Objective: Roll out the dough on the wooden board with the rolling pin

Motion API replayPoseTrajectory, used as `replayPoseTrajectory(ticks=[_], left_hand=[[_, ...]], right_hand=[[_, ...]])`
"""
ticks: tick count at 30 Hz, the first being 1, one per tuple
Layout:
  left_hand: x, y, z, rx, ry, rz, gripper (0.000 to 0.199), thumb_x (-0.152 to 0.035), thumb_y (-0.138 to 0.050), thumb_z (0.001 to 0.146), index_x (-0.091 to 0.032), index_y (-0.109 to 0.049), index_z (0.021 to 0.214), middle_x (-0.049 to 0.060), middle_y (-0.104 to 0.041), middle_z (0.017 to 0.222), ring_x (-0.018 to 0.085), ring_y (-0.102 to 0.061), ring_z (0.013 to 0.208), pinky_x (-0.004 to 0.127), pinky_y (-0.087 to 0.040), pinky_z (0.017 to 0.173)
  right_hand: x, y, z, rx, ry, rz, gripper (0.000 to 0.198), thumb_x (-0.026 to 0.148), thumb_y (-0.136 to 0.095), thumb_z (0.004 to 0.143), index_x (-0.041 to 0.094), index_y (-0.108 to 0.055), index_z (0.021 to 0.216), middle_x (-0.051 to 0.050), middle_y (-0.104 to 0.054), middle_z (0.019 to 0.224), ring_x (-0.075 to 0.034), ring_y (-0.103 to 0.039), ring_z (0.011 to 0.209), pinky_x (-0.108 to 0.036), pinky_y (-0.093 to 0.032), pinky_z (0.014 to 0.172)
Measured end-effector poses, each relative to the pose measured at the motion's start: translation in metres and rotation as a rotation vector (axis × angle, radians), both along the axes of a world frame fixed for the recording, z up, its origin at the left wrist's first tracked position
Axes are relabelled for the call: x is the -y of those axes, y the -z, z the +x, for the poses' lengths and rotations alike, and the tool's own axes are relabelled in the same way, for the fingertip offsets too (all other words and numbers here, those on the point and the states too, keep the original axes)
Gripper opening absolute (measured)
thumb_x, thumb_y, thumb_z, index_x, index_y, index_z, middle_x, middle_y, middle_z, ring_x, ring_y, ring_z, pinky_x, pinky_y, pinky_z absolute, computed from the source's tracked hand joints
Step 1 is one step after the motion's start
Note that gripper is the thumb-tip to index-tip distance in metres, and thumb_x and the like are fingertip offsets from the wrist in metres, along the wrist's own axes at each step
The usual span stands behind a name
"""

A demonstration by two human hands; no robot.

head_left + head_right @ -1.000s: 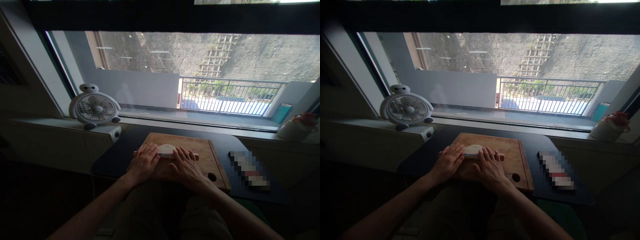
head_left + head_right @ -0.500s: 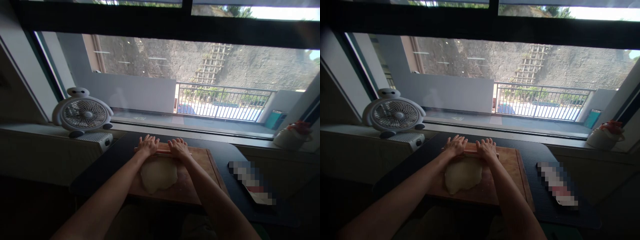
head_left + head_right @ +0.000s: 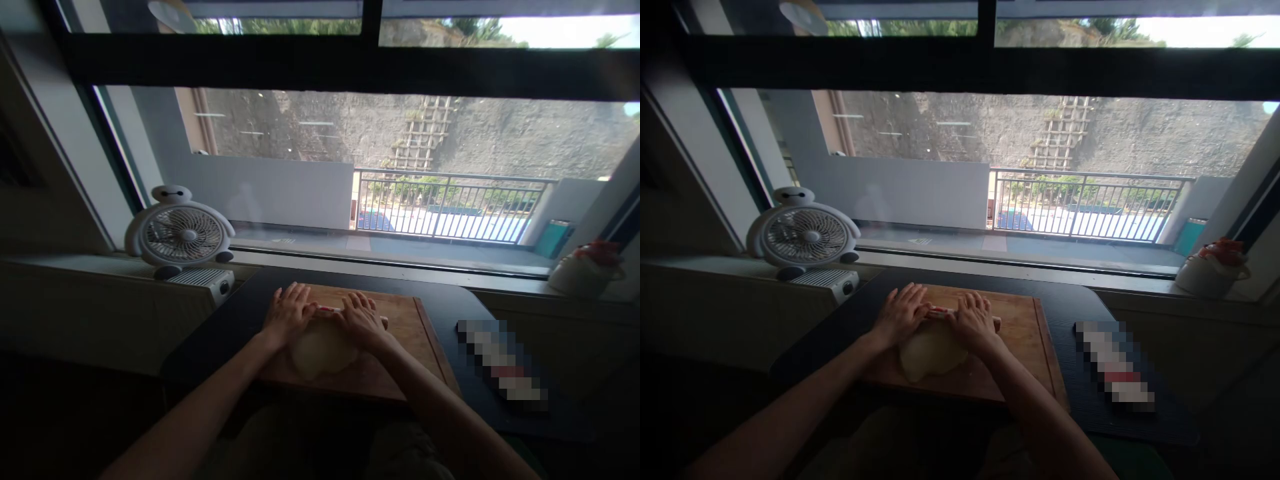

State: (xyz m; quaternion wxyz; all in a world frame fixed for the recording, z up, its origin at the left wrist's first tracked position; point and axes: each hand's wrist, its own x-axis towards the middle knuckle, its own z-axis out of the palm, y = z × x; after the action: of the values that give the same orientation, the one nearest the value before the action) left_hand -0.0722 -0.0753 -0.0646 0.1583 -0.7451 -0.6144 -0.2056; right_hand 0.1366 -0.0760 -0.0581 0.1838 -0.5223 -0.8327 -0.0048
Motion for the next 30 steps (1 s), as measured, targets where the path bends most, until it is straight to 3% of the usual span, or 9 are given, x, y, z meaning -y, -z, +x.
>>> replayPoseTrajectory(ticks=[3, 6, 9, 12, 20, 30], left_hand=[[-0.027, -0.009, 0.013, 0.047, -0.075, 0.027, 0.048, -0.041, -0.032, 0.088, -0.012, -0.051, 0.122, 0.015, -0.048, 0.132, 0.029, -0.035, 0.127, 0.052, -0.024, 0.103], [-0.020, -0.012, 0.027, 0.051, -0.010, 0.082, 0.041, -0.034, -0.033, 0.089, -0.016, -0.054, 0.119, 0.011, -0.050, 0.130, 0.025, -0.037, 0.125, 0.048, -0.021, 0.106], [0.007, -0.011, 0.035, 0.034, 0.205, 0.063, 0.032, -0.030, -0.036, 0.088, -0.024, -0.061, 0.108, 0.005, -0.057, 0.117, 0.020, -0.047, 0.112, 0.042, -0.026, 0.103], [0.025, -0.011, 0.040, -0.010, 0.343, -0.064, 0.030, -0.031, -0.038, 0.088, -0.028, -0.063, 0.103, 0.003, -0.060, 0.105, 0.020, -0.050, 0.103, 0.041, -0.031, 0.097], [0.005, -0.017, 0.060, -0.080, 0.299, -0.130, 0.032, -0.035, -0.036, 0.088, -0.027, -0.064, 0.102, 0.005, -0.059, 0.094, 0.021, -0.051, 0.093, 0.051, -0.023, 0.100], [0.016, -0.016, 0.053, -0.063, 0.364, -0.134, 0.029, -0.030, -0.036, 0.088, -0.026, -0.063, 0.100, 0.004, -0.059, 0.099, 0.020, -0.050, 0.100, 0.051, -0.017, 0.104]], right_hand=[[-0.042, -0.008, -0.004, 0.001, 0.115, -0.047, 0.045, 0.047, -0.023, 0.093, 0.021, -0.053, 0.113, -0.010, -0.049, 0.122, -0.024, -0.040, 0.115, -0.038, -0.031, 0.091], [-0.060, -0.012, -0.002, 0.002, 0.171, -0.040, 0.046, 0.043, -0.021, 0.094, 0.017, -0.058, 0.103, -0.013, -0.054, 0.109, -0.025, -0.047, 0.102, -0.037, -0.035, 0.084], [-0.054, -0.011, 0.009, 0.010, 0.115, -0.005, 0.044, 0.041, -0.022, 0.095, 0.017, -0.059, 0.102, -0.012, -0.055, 0.104, -0.023, -0.048, 0.100, -0.034, -0.034, 0.085], [-0.040, -0.010, 0.026, 0.024, 0.030, 0.011, 0.038, 0.042, -0.030, 0.094, 0.020, -0.059, 0.101, -0.009, -0.057, 0.101, -0.020, -0.049, 0.097, -0.029, -0.034, 0.084], [-0.020, -0.007, 0.065, 0.061, 0.139, 0.008, 0.037, 0.041, -0.033, 0.093, 0.018, -0.058, 0.108, -0.010, -0.059, 0.102, -0.019, -0.053, 0.093, -0.027, -0.037, 0.081], [-0.021, 0.001, 0.059, -0.011, 0.205, 0.006, 0.038, 0.041, -0.033, 0.092, 0.015, -0.058, 0.105, -0.012, -0.057, 0.104, -0.021, -0.051, 0.097, -0.028, -0.037, 0.080]])
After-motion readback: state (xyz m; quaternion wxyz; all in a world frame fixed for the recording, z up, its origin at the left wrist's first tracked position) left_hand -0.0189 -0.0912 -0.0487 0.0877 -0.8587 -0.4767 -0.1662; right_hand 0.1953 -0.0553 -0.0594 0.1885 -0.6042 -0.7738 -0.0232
